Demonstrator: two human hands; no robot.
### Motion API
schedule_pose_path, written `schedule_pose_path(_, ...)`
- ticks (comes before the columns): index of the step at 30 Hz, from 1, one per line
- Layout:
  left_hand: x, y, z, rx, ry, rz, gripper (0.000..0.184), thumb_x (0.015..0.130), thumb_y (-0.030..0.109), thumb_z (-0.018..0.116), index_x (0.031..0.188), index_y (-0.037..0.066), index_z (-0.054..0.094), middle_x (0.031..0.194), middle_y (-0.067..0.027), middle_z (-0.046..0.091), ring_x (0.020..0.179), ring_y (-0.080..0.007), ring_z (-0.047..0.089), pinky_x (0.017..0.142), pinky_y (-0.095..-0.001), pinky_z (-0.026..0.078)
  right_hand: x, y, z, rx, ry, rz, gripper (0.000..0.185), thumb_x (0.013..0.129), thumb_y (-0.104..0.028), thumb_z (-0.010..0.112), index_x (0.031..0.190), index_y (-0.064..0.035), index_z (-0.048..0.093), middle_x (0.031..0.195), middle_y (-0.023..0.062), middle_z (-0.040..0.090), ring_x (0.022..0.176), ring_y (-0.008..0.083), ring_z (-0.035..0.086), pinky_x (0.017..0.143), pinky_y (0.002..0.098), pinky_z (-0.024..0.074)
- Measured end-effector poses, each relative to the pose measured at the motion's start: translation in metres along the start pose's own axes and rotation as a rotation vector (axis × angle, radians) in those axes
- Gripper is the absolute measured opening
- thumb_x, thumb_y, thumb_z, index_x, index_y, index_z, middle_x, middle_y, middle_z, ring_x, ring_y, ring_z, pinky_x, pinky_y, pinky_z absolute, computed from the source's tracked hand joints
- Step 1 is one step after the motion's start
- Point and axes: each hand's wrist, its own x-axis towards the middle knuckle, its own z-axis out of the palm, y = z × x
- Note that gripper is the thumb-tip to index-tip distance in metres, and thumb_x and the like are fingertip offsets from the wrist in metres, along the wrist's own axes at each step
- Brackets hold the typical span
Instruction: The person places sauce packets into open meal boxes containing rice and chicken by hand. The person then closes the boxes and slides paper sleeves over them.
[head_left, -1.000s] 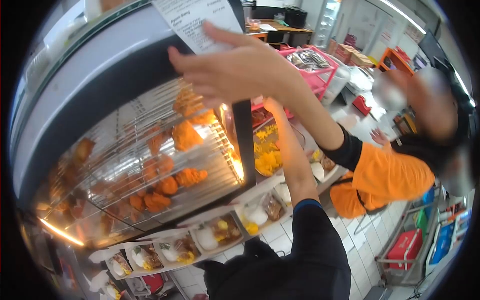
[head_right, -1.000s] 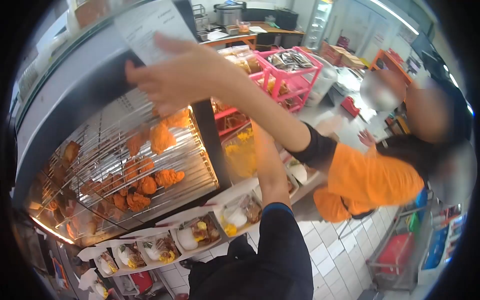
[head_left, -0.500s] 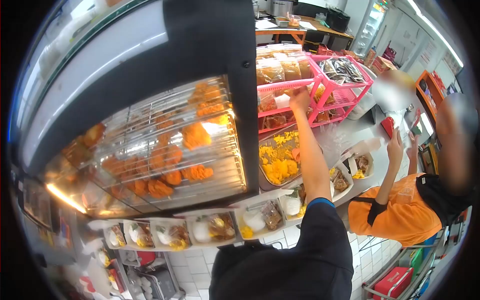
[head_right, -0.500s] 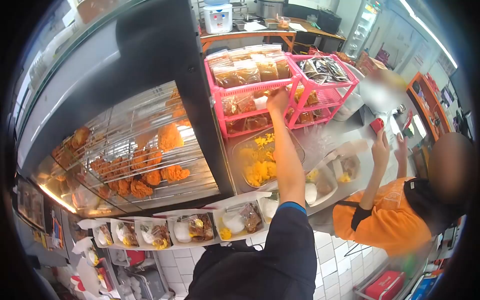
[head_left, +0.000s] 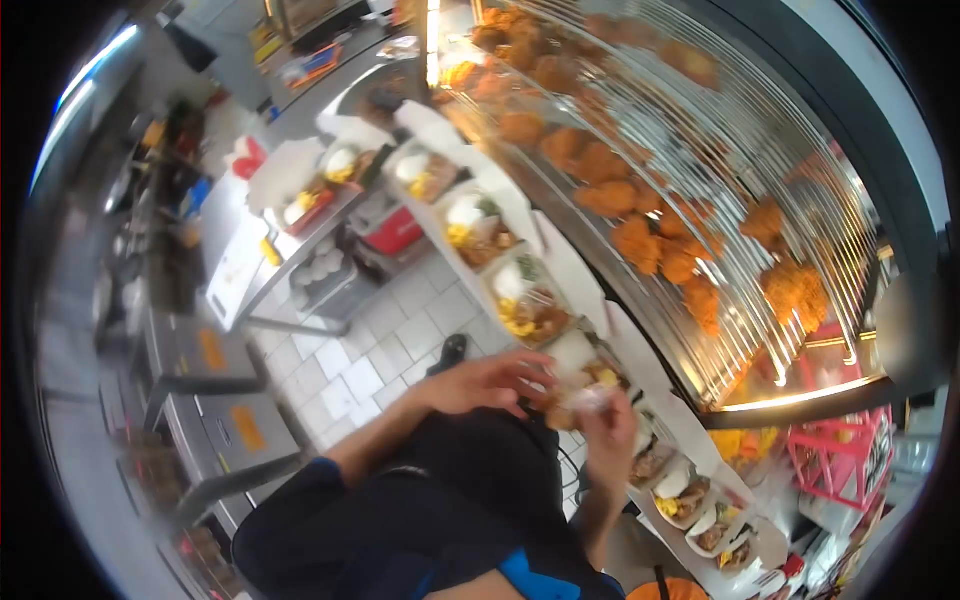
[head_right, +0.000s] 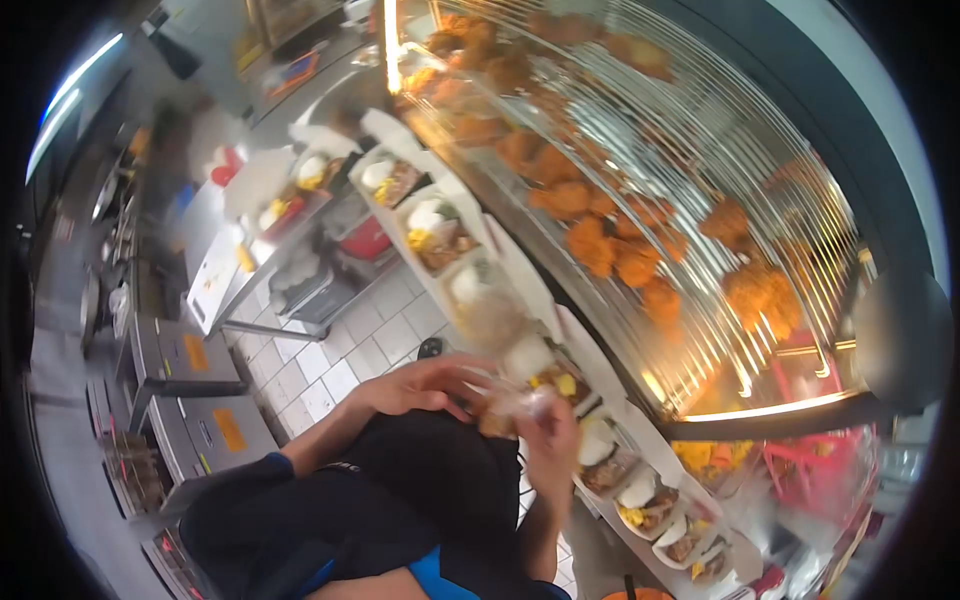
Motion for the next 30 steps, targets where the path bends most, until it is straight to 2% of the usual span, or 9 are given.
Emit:
schedule_pose_path(5, -0.038, -0.005, -0.104, 0.155, 0.247, -0.003, 0.034, 0.107, 0.022, 0.054, 0.134, 0.003, 0.058, 0.124, -0.0108, 0.066, 0.106, -0.0192, 0.067, 0.090, -0.0350, 0.057, 0.039, -0.019, 0.133, -0.169, -0.054, -0.104, 0.019, 0.100, -0.016, 0.066, 0.104, 0.0030, 0.064, 0.093, 0.0084, 0.072, 0.097, 0.0142, 0.070, 0.073, 0.0277, 0.0591)
schedule_pose_path(9, -0.089, 0.001, -0.202, -0.138, 0.590, 0.142, 0.027, 0.108, 0.023, 0.051, 0.120, 0.002, 0.064, 0.118, -0.0118, 0.070, 0.100, -0.0188, 0.069, 0.080, -0.0320, 0.060, 0.108, -0.001, 0.242, 0.044, -0.171, -0.126, 0.026, 0.101, -0.012, 0.064, 0.121, 0.0037, 0.059, 0.105, 0.0095, 0.070, 0.091, 0.0121, 0.066, 0.072, 0.0244, 0.0530)
schedule_pose_path(14, -0.175, 0.031, -0.341, 0.241, 1.080, 0.251, 0.026, 0.108, 0.025, 0.052, 0.109, 0.003, 0.065, 0.100, -0.0093, 0.072, 0.087, -0.0160, 0.070, 0.070, -0.0298, 0.059, 0.237, 0.046, 0.427, 0.028, -0.470, -0.064, 0.038, 0.101, -0.008, 0.060, 0.134, 0.0038, 0.047, 0.117, 0.0137, 0.065, 0.099, 0.0222, 0.070, 0.076, 0.0364, 0.0646)
schedule_pose_path(19, -0.213, 0.134, -0.412, 0.362, 1.336, 0.388, 0.028, 0.104, 0.031, 0.059, 0.109, 0.003, 0.065, 0.089, -0.0045, 0.067, 0.078, -0.0147, 0.068, 0.067, -0.0313, 0.058, 0.315, 0.036, 0.554, 0.148, -0.296, -0.050, 0.052, 0.100, -0.021, 0.065, 0.140, 0.0032, 0.043, 0.128, 0.0171, 0.063, 0.098, 0.0216, 0.068, 0.077, 0.0336, 0.0591)
schedule_pose_path(22, -0.208, 0.163, -0.509, 0.814, 1.418, 0.239, 0.037, 0.100, 0.036, 0.061, 0.111, 0.001, 0.066, 0.093, -0.0098, 0.070, 0.079, -0.0216, 0.069, 0.074, -0.0338, 0.057, 0.308, 0.052, 0.546, -0.020, -0.306, -0.086, 0.061, 0.099, -0.026, 0.068, 0.146, -0.0022, 0.039, 0.130, 0.0150, 0.064, 0.098, 0.0181, 0.066, 0.081, 0.0317, 0.0544)
schedule_pose_path(25, -0.213, 0.165, -0.532, 1.383, 1.325, -0.044, 0.053, 0.090, 0.042, 0.071, 0.125, 0.003, 0.065, 0.131, -0.0258, 0.061, 0.122, -0.0400, 0.058, 0.108, -0.0465, 0.043, 0.259, 0.110, 0.485, 0.052, -0.486, -0.120, 0.054, 0.098, -0.024, 0.069, 0.143, -0.0047, 0.046, 0.124, 0.0118, 0.067, 0.098, 0.0162, 0.066, 0.082, 0.0323, 0.0552)
schedule_pose_path(26, -0.236, 0.099, -0.626, 1.743, 1.273, 0.172, 0.064, 0.085, 0.042, 0.076, 0.135, 0.006, 0.060, 0.143, -0.0245, 0.053, 0.131, -0.0410, 0.051, 0.113, -0.0491, 0.038, 0.240, 0.133, 0.457, 0.065, -0.474, -0.087, 0.050, 0.098, -0.023, 0.069, 0.140, -0.0047, 0.049, 0.120, 0.0110, 0.069, 0.098, 0.0165, 0.067, 0.083, 0.0326, 0.0555)
schedule_pose_path(27, -0.235, 0.109, -0.596, 1.670, 1.273, 0.494, 0.064, 0.085, 0.037, 0.077, 0.138, 0.006, 0.057, 0.146, -0.0216, 0.051, 0.132, -0.0413, 0.050, 0.112, -0.0487, 0.039, 0.209, 0.141, 0.424, -0.027, -0.398, 0.030, 0.044, 0.097, -0.018, 0.069, 0.135, -0.0042, 0.053, 0.117, 0.0109, 0.070, 0.097, 0.0175, 0.068, 0.083, 0.0329, 0.0562)
schedule_pose_path(30, -0.196, 0.135, -0.471, 1.090, 0.979, 0.484, 0.043, 0.102, 0.031, 0.061, 0.128, -0.002, 0.061, 0.118, -0.0201, 0.068, 0.114, -0.0329, 0.063, 0.104, -0.0407, 0.045, 0.113, 0.167, 0.320, -0.234, 0.082, 0.229, 0.035, 0.094, -0.011, 0.068, 0.127, -0.0033, 0.059, 0.109, 0.0106, 0.072, 0.094, 0.0189, 0.070, 0.082, 0.0332, 0.0570)
